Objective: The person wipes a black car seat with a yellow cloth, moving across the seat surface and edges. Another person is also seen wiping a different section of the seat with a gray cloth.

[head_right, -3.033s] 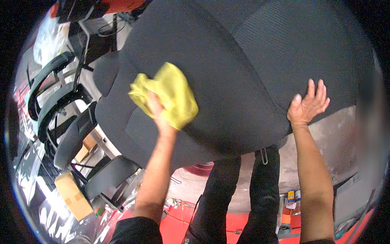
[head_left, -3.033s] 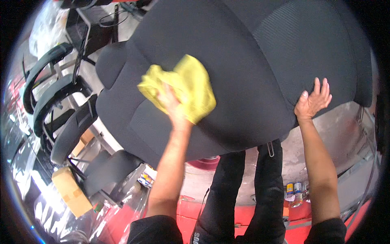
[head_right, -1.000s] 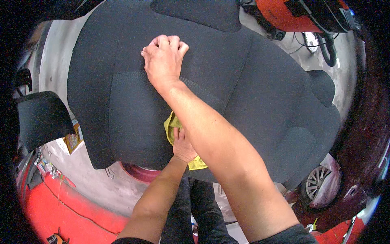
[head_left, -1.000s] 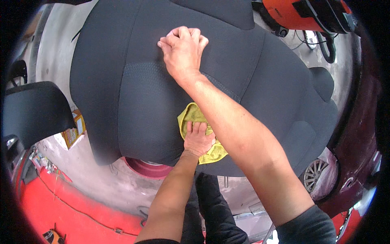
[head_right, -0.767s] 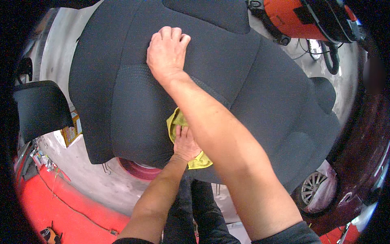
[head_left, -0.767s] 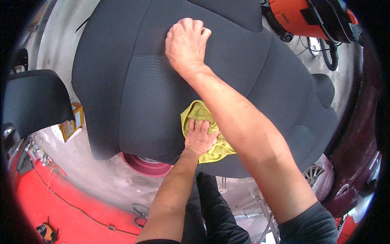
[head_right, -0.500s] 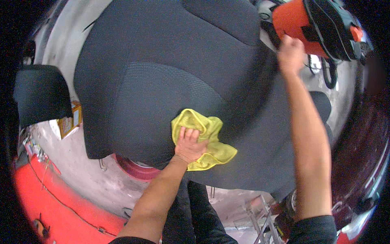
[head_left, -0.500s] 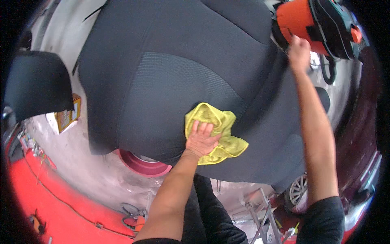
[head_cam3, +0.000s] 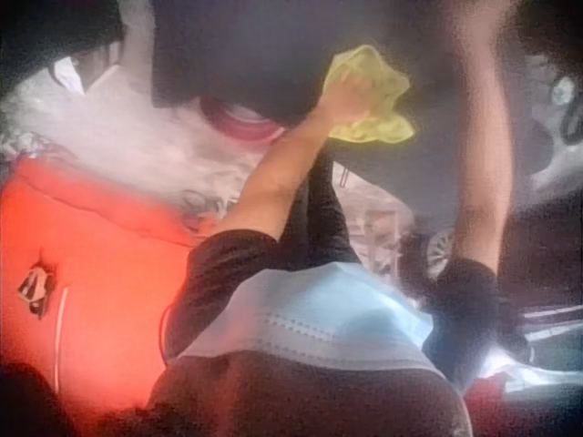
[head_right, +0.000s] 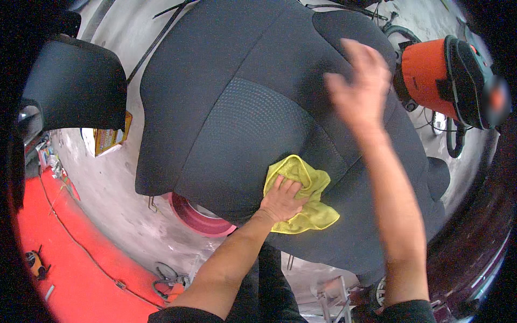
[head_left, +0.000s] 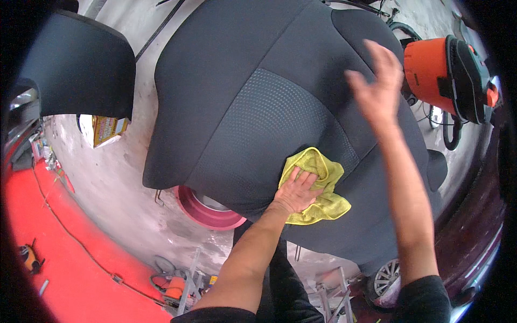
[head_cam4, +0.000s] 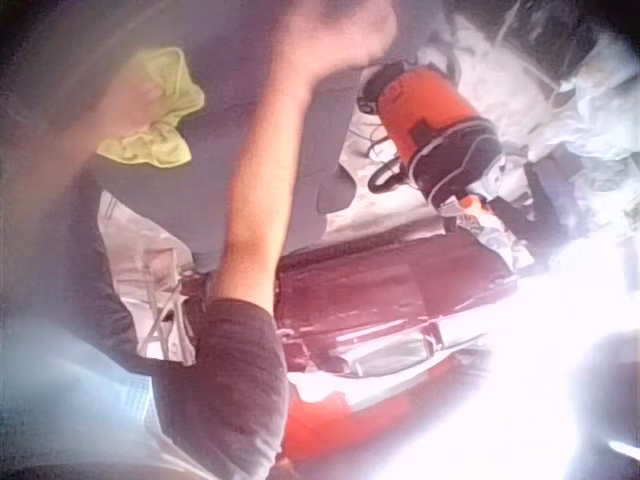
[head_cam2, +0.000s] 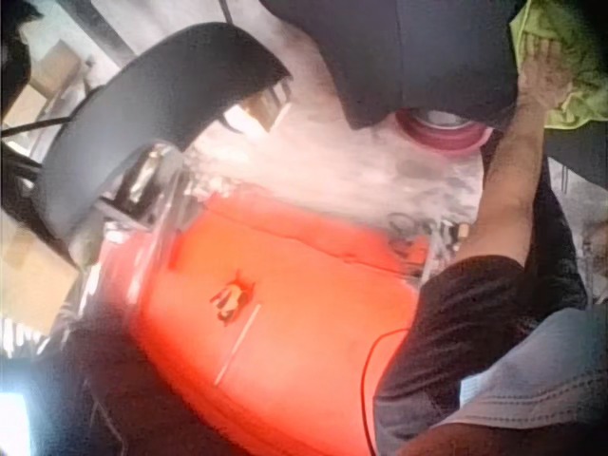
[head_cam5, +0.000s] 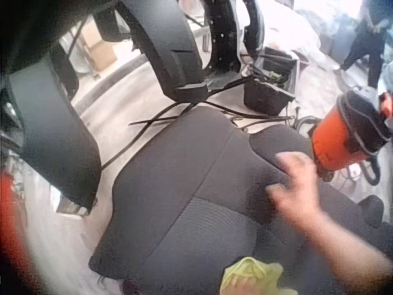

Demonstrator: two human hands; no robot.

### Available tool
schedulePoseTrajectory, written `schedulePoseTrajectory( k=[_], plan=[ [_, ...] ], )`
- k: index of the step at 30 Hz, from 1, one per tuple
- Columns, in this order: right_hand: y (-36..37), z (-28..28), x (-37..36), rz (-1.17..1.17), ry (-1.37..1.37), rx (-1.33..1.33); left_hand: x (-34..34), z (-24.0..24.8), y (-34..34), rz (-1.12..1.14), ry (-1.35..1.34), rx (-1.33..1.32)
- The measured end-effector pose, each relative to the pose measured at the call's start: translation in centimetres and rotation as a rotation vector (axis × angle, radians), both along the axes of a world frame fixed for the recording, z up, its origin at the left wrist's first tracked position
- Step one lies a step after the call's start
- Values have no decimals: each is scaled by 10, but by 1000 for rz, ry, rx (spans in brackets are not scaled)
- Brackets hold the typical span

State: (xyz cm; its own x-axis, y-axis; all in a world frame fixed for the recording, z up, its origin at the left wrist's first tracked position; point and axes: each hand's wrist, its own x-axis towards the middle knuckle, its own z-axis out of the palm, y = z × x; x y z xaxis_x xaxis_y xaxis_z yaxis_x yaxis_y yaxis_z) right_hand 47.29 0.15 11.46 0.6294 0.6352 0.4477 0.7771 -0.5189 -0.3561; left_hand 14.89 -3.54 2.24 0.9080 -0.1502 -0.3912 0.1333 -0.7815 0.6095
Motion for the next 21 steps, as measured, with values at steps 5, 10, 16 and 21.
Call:
schedulePoseTrajectory(
  k=[5, 10, 16, 21],
  plan=[
    [158, -16, -89, 189, 160, 186, -10, -31, -19, 186, -400, 39],
    [204, -25, -84, 233, 129, 73, -7, -29, -16, 214, -488, 55],
    [202, -18, -78, 53, 288, 146, -9, -31, -16, 227, -534, 49],
    [179, -22, -107, 93, 354, 168, -9, -31, -18, 219, -496, 34]
  ],
)
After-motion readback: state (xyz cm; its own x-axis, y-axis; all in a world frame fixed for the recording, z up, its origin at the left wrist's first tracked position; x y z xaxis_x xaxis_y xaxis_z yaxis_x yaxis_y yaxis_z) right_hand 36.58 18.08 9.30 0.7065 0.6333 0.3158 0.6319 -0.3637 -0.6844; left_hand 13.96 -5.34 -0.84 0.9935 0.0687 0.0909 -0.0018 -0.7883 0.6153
